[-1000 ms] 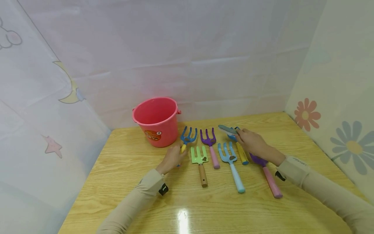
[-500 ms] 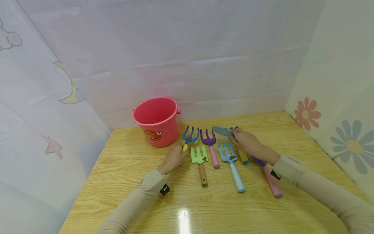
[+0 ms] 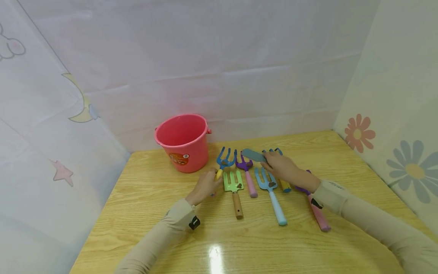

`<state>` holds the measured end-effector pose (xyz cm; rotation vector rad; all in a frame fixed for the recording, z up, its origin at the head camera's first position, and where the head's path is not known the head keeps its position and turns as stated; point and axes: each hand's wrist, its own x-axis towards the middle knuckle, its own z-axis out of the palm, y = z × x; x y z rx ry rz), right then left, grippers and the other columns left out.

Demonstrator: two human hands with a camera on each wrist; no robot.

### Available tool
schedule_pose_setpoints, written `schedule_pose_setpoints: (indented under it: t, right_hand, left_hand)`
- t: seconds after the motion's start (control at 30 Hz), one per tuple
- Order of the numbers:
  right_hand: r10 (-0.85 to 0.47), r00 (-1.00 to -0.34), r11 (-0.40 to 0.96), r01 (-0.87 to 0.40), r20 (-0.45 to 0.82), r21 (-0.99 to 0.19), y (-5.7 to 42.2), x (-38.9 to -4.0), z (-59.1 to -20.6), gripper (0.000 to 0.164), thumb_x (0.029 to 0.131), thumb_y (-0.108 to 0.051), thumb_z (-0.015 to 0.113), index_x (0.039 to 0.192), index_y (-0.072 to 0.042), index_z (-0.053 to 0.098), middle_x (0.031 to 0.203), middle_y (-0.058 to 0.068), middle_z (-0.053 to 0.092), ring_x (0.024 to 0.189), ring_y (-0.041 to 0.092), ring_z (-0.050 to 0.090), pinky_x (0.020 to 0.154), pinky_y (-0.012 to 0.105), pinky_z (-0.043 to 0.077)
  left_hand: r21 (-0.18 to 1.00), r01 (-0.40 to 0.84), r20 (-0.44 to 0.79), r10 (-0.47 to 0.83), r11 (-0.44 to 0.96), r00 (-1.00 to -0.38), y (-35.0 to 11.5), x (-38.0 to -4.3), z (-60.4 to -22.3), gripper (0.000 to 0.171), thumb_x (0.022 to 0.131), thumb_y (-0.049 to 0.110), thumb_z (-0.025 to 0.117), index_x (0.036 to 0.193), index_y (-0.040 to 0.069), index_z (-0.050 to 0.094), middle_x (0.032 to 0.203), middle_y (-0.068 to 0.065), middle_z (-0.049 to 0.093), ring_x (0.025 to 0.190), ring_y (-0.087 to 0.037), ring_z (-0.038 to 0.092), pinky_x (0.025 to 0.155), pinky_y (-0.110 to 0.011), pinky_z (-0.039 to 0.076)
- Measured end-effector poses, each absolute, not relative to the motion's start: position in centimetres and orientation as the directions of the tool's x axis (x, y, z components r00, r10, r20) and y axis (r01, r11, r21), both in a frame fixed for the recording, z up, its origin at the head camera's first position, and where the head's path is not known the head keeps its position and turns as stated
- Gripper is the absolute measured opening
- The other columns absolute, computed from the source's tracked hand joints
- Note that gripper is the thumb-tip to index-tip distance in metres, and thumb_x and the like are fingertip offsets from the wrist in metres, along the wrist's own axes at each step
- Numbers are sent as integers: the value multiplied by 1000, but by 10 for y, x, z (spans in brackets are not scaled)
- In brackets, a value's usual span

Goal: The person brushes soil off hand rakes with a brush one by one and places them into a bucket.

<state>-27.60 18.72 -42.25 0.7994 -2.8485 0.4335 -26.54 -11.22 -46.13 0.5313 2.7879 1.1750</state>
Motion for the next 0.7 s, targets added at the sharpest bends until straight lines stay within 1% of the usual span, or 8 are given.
schedule_pose_setpoints:
  t: [0.03,0.07,0.13,0.23,0.37,0.47,0.6,0.7]
  right_hand:
    - [-488,-846,815,-529,214,-237,186,-276,-422,40,102,-17,54,126,15,52,115,32,60,101,45,62,69,47,56]
    - [-489,-848,812,-528,204,-247,184,-277,-422,41,103,-17,54,127,15,52,114,31,61,97,43,64,68,46,56]
    - [-494,-849,810,-528,187,-256,180,-278,-421,39,102,-17,55,124,15,52,105,25,63,85,34,65,63,41,55]
    - [-495,-855,803,-518,154,-293,177,-279,-420,34,102,-17,56,119,13,53,90,15,60,69,21,57,54,32,49]
    - [-511,-848,786,-527,138,-323,172,-279,-420,31,103,-17,55,117,11,51,75,5,55,55,13,50,45,25,40]
    - [-529,-835,770,-546,149,-330,168,-278,-419,28,103,-15,54,115,9,50,64,1,51,46,11,46,41,24,34]
    - [-536,-833,773,-549,136,-318,161,-278,-417,28,104,-16,53,114,10,52,68,5,55,49,12,49,43,26,39]
    - [-531,-841,787,-535,105,-308,155,-279,-417,32,105,-19,51,116,11,55,81,9,60,57,13,53,48,26,44]
  left_hand:
    - [704,291,70,344,648,-936,-112,-265,-461,21,100,10,55,111,-7,54,73,-8,56,42,-12,56,38,-27,47]
    - [705,294,71,348,645,-935,-112,-265,-460,21,100,10,55,112,-8,54,73,-8,56,42,-12,56,38,-27,47]
    - [704,294,69,350,647,-934,-111,-265,-460,22,100,9,55,113,-8,54,71,-7,56,41,-12,57,37,-26,47]
    - [694,297,68,351,656,-934,-110,-265,-459,18,99,9,55,108,-7,56,69,-7,55,40,-12,57,38,-26,47]
    - [682,296,59,354,668,-933,-109,-265,-459,12,99,10,55,97,-2,57,68,-6,55,39,-11,57,38,-26,46]
    - [680,299,55,360,670,-931,-108,-264,-458,12,100,10,55,93,0,57,67,-6,55,40,-11,57,38,-26,47]
    - [679,307,58,368,667,-928,-107,-262,-456,13,100,11,55,93,0,57,68,-6,55,40,-12,58,39,-26,48]
    - [679,308,60,367,667,-928,-106,-261,-455,13,100,11,55,94,0,57,68,-6,54,40,-11,57,38,-26,47]
